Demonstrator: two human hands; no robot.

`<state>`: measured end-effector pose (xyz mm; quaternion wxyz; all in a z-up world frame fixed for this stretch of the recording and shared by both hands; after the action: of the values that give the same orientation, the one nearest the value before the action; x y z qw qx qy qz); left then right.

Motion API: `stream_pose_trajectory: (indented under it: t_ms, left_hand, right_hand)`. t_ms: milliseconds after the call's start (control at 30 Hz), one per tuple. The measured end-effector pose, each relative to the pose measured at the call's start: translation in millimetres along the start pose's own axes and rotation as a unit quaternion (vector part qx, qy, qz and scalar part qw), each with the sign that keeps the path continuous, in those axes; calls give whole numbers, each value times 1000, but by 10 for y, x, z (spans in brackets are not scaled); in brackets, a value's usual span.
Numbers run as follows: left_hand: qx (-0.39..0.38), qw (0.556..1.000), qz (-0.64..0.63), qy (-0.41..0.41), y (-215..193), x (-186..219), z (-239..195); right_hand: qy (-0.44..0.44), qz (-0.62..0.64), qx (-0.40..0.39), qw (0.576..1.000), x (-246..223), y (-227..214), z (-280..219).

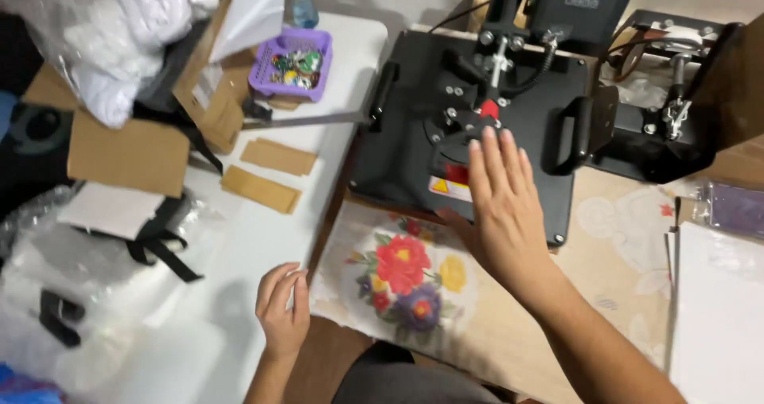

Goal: Preparing materials and operating a manual heat press for printing designs, including substrate alignment and machine cycling.

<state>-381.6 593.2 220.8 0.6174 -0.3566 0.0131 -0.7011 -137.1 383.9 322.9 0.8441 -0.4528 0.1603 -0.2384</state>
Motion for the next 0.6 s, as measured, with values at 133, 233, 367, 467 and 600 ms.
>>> stream_pose_trajectory:
  t_ms: [133,233,367,467,600]
  left_hand:
    - [-35,995,-28,-85,17,-688,9]
    - [-179,972,-31,-152,536,-1179,-18]
    - [-211,944,62,-245,1012,-2207,-318]
    - [-89,875,-3,-476,1241,-3192,-448]
    - [142,649,-200,-720,1291,-3688,-516]
  right_hand:
    - [89,-101,-35,990,-6,238,82]
    - [106,-144,-14,984,99,234,129]
    - [49,-155,81,983,-25,191,95]
    - [63,-190,69,977,-98,140,204]
    - [60,-202,67,975,-163,146,211]
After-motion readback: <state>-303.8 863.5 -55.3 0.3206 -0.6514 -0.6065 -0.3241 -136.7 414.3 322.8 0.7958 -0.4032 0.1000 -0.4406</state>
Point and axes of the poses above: each hand's wrist, its own z-axis towards the middle knuckle, its own y-axis out of the palm, x = y × z, the point moved 8 cm from there along z, towards the middle knuckle, and after that the axes turned 2 degrees about x, right-handed, at the moved point
